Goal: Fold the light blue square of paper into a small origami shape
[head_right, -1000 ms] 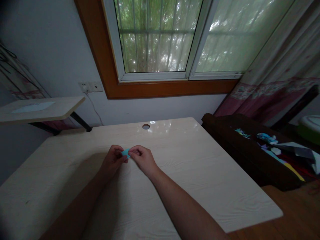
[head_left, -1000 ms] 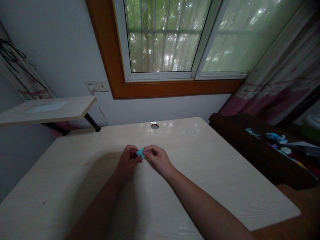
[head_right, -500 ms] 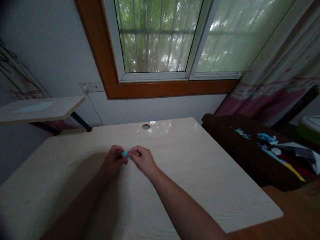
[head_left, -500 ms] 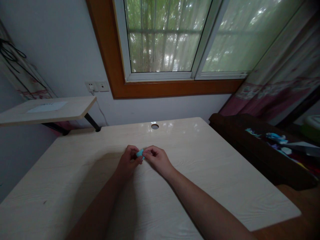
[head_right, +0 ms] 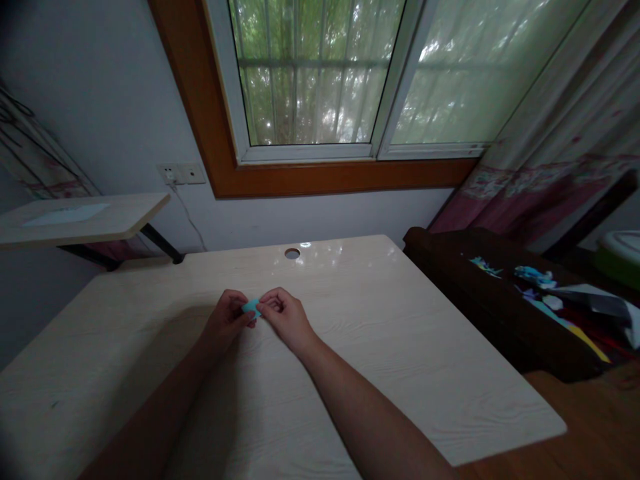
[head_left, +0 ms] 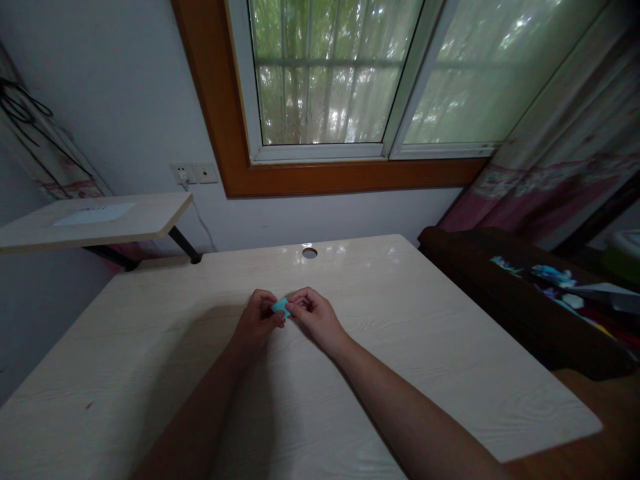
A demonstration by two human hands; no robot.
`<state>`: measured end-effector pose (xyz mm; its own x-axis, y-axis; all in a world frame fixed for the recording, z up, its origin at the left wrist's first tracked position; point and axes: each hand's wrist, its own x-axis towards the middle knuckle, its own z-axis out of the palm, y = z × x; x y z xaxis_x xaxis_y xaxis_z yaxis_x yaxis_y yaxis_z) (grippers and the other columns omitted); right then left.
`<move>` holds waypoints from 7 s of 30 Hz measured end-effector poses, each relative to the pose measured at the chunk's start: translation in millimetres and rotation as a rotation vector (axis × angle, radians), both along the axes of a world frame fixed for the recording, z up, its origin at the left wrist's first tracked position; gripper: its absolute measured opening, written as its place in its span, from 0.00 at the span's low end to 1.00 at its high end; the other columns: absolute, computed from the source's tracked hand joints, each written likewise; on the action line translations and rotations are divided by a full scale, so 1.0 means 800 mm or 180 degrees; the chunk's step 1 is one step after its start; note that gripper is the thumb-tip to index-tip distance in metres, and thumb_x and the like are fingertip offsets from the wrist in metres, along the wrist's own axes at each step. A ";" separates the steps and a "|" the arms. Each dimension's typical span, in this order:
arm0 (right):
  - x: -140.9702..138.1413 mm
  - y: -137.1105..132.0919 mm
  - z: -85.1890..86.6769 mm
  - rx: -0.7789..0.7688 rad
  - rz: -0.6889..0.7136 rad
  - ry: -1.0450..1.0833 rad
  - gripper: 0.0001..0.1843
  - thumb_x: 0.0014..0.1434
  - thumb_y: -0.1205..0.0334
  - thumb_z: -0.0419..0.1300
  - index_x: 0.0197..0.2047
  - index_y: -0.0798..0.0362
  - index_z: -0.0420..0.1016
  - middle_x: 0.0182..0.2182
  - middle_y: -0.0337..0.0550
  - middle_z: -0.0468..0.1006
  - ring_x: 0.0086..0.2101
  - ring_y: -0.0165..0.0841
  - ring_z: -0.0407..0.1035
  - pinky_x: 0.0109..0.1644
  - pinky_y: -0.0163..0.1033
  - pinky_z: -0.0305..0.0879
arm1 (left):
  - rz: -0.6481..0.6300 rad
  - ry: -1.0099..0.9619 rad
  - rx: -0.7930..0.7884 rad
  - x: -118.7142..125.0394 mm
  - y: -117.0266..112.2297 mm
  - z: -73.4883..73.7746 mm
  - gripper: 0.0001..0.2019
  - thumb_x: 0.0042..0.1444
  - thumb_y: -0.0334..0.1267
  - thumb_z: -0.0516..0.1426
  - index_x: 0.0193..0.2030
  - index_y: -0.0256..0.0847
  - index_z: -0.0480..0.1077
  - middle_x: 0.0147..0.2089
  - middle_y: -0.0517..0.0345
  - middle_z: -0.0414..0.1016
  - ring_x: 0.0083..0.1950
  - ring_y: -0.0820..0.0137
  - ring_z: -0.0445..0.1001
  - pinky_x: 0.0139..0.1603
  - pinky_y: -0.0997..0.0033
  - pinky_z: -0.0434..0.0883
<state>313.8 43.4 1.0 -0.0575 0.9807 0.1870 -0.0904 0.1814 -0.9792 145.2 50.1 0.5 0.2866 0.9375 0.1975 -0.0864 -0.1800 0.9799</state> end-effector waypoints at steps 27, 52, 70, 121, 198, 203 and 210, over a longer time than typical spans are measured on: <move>-0.001 0.001 -0.001 0.0115 0.0118 0.0367 0.08 0.55 0.62 0.62 0.35 0.51 0.66 0.25 0.33 0.70 0.26 0.28 0.66 0.31 0.33 0.63 | -0.0121 -0.0124 -0.0230 0.002 0.000 0.007 0.17 0.53 0.38 0.63 0.42 0.42 0.58 0.31 0.63 0.74 0.29 0.73 0.74 0.31 0.73 0.72; 0.003 0.006 -0.009 0.0210 0.0098 0.0122 0.14 0.55 0.61 0.63 0.43 0.49 0.65 0.28 0.35 0.74 0.27 0.29 0.67 0.33 0.35 0.61 | -0.0189 -0.0160 -0.0175 0.001 0.002 0.003 0.16 0.54 0.37 0.61 0.43 0.42 0.58 0.32 0.62 0.73 0.32 0.72 0.75 0.34 0.71 0.73; 0.002 -0.003 0.003 0.0603 -0.0083 -0.0508 0.09 0.58 0.62 0.61 0.42 0.50 0.67 0.31 0.39 0.75 0.32 0.33 0.71 0.38 0.38 0.66 | -0.0123 0.0072 -0.0073 0.002 0.006 0.006 0.21 0.53 0.39 0.63 0.49 0.42 0.59 0.30 0.65 0.71 0.31 0.73 0.73 0.35 0.73 0.70; -0.001 0.007 -0.008 0.0232 -0.0180 0.0124 0.22 0.52 0.64 0.64 0.50 0.48 0.66 0.29 0.35 0.74 0.29 0.29 0.69 0.33 0.34 0.66 | 0.0091 0.0734 -0.0209 0.001 0.003 0.017 0.09 0.54 0.41 0.58 0.28 0.39 0.70 0.25 0.60 0.75 0.28 0.71 0.73 0.33 0.72 0.69; 0.002 0.011 -0.002 0.0181 -0.0338 0.0298 0.22 0.49 0.69 0.59 0.49 0.54 0.67 0.24 0.32 0.72 0.26 0.29 0.70 0.34 0.35 0.68 | 0.0145 0.0836 -0.0204 -0.003 0.007 0.012 0.11 0.57 0.42 0.55 0.31 0.37 0.73 0.29 0.54 0.79 0.31 0.69 0.76 0.36 0.71 0.72; 0.002 0.012 -0.003 0.0190 -0.0380 0.0286 0.21 0.50 0.68 0.59 0.49 0.54 0.67 0.24 0.33 0.73 0.27 0.29 0.71 0.34 0.34 0.68 | 0.0177 0.0633 -0.0129 -0.004 0.007 0.012 0.14 0.60 0.44 0.52 0.32 0.37 0.72 0.28 0.56 0.76 0.30 0.71 0.73 0.34 0.72 0.70; 0.003 0.010 -0.009 0.0310 -0.0234 -0.0004 0.21 0.53 0.67 0.59 0.51 0.52 0.67 0.26 0.34 0.73 0.26 0.28 0.69 0.31 0.33 0.66 | 0.0115 0.0965 -0.0001 0.000 0.006 0.016 0.13 0.57 0.46 0.56 0.30 0.38 0.70 0.26 0.59 0.73 0.29 0.71 0.71 0.33 0.73 0.67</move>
